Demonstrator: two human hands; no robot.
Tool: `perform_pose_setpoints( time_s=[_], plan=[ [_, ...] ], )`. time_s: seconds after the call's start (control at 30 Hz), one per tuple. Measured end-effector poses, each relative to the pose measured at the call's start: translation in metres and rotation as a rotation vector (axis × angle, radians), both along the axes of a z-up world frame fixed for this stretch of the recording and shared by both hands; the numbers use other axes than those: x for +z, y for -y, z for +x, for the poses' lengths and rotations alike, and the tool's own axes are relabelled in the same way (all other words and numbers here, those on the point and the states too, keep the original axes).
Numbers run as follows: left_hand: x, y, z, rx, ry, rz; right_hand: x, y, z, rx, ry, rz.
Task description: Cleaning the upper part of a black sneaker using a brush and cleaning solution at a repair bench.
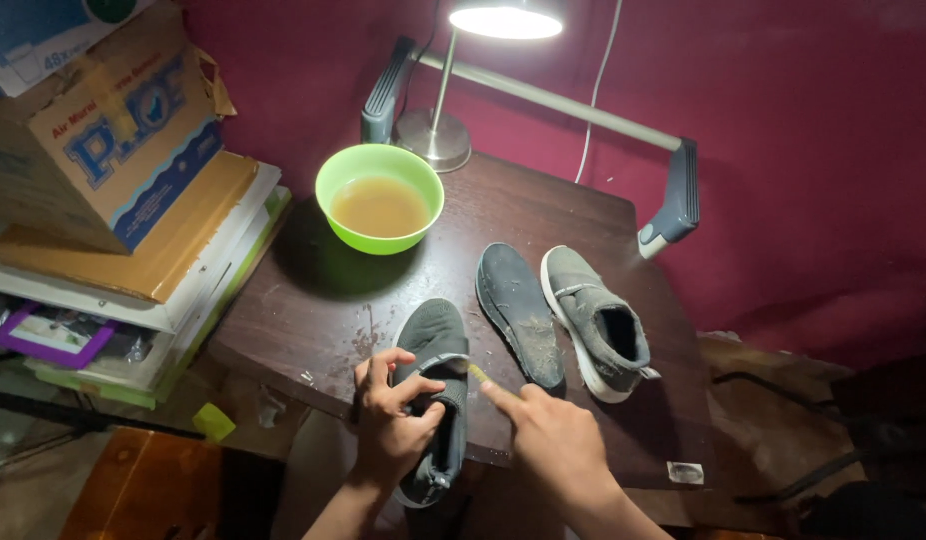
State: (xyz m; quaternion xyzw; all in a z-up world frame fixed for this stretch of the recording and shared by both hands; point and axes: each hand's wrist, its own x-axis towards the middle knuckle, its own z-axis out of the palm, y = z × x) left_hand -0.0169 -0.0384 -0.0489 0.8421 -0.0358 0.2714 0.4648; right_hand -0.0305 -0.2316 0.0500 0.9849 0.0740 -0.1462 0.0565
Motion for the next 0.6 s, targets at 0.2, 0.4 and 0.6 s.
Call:
perform_pose_setpoints(
  time_s=[0.2,0.4,0.6],
  plan=[
    [0.003,-0.003,0.005,-0.110,-0.044,-0.159,0.012,-0.026,-0.016,0.099,-0.096,0.296],
    [0.012,-0.009,0.004,-0.153,-0.008,-0.166,0.052,-0.033,0.007,-0.124,-0.141,0.485],
    [-0.005,-0.002,0.009,-0.149,0.068,-0.275,0.040,-0.010,0.009,-0.247,-0.154,0.642]
  ],
)
